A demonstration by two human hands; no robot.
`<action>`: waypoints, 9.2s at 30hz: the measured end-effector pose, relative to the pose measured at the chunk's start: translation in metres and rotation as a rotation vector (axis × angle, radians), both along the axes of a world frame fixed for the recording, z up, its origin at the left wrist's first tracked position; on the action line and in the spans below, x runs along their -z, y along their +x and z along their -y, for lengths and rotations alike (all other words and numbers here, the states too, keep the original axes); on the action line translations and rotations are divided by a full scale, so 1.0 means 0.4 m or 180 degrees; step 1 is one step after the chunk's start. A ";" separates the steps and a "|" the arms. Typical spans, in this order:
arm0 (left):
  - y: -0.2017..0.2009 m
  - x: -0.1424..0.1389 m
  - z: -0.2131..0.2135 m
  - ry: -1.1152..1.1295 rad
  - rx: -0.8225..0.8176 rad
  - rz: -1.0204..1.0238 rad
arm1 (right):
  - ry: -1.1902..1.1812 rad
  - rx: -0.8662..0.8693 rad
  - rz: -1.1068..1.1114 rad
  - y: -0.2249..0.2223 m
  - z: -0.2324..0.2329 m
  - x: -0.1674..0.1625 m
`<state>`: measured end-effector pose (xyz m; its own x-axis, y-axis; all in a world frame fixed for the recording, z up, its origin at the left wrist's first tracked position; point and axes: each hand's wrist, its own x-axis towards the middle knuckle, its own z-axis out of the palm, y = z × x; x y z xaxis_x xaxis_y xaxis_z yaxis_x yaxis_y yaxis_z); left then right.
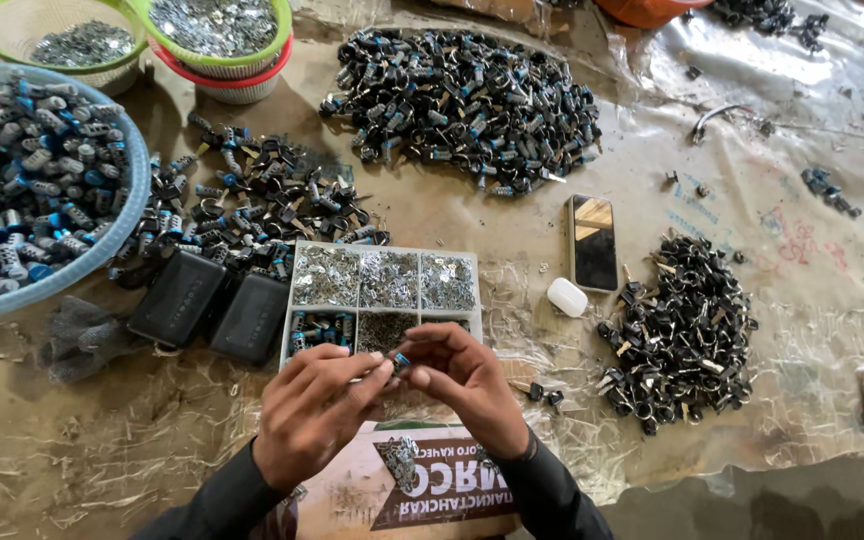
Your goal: The person sits at a workbench and assembles small metal components by hand, picking parts from a compartmented plastic box and fitting pieces together over a printed sheet, placing finished assemblies on the sheet. The person repeats this assembly cycle throughout the clip.
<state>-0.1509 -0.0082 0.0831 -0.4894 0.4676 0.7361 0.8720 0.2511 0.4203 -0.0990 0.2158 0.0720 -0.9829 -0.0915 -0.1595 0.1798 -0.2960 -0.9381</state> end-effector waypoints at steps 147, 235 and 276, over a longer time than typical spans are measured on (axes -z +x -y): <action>-0.078 0.193 -0.015 0.0420 -0.0359 0.1064 | 0.3810 0.0584 -0.1996 -0.145 0.028 0.079; -0.066 0.182 -0.032 -0.0095 -0.0115 0.0689 | 0.2048 0.0091 -0.1046 -0.109 -0.021 0.132; -0.083 0.198 0.002 0.0406 -0.0494 0.0740 | 0.4437 0.0606 -0.2223 -0.140 0.067 0.053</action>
